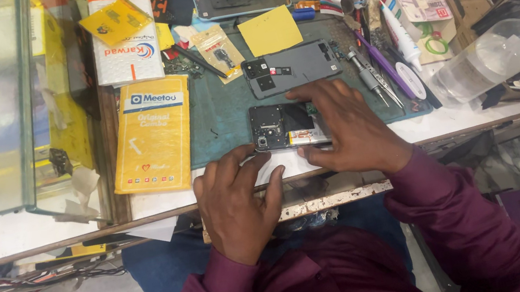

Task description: The person applies adhesive to the edges of a smartphone back cover, then aligns and presses the cover onto the phone body. The person then plugs a charging cable into the phone to test it.

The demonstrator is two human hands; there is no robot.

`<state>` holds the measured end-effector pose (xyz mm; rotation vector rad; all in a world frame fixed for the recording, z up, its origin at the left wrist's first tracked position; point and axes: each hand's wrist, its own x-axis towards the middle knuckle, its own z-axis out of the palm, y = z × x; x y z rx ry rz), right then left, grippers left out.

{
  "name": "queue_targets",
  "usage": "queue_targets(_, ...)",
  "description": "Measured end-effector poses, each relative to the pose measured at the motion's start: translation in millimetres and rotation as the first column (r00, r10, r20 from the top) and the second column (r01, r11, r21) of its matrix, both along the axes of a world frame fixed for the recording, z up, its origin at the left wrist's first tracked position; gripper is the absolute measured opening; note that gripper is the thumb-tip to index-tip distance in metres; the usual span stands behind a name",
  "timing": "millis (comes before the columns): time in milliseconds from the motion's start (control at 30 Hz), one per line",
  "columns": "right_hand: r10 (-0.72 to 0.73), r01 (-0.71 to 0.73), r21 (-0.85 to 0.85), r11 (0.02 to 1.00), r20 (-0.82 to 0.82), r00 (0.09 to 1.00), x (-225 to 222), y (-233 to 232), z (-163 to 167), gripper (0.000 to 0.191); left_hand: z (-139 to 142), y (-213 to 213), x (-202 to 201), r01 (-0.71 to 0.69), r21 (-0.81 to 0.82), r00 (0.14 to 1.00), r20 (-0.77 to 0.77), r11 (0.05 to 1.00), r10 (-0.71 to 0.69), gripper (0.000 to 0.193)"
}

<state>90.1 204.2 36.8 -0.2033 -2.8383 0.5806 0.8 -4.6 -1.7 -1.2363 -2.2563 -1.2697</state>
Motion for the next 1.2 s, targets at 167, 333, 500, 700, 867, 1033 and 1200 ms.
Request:
queue_targets(167,0.089,-0.089,-0.004,0.996,-0.052,0.995,1,7,0,0.078,0,0,2,-0.006,0.009,1.000,0.011,1.000,0.005,0.024)
queue_targets(333,0.057,-0.074,-0.188,0.979,-0.096,0.994,5,15,-4,0.082,2,-2,2,0.008,0.091,0.999,0.040,0.996,-0.012,0.031)
queue_targets(500,0.062,-0.291,-0.731,0.617,-0.324,0.944,26,20,-11,0.081,4,-4,0,0.035,0.121,0.997,0.057,0.992,-0.042,0.032)
queue_targets(700,-0.079,-0.380,-0.911,-0.162,-0.372,0.925,36,10,-32,0.101,5,-2,1,0.045,0.031,0.998,0.029,0.998,-0.046,0.028)
queue_targets(867,-0.099,-0.398,-0.867,-0.300,-0.387,0.917,30,2,-40,0.097,6,-1,1,0.044,0.001,0.999,0.009,0.999,-0.044,0.025)
queue_targets(1033,-0.096,-0.391,-0.873,-0.291,-0.380,0.920,33,-3,-42,0.096,5,-1,2,0.042,-0.013,0.999,0.018,0.999,-0.042,0.025)
queue_targets(1200,-0.106,-0.339,-0.924,-0.178,-0.325,0.940,38,-10,-39,0.095,4,1,3,0.030,-0.019,0.999,0.017,0.999,-0.030,0.022)
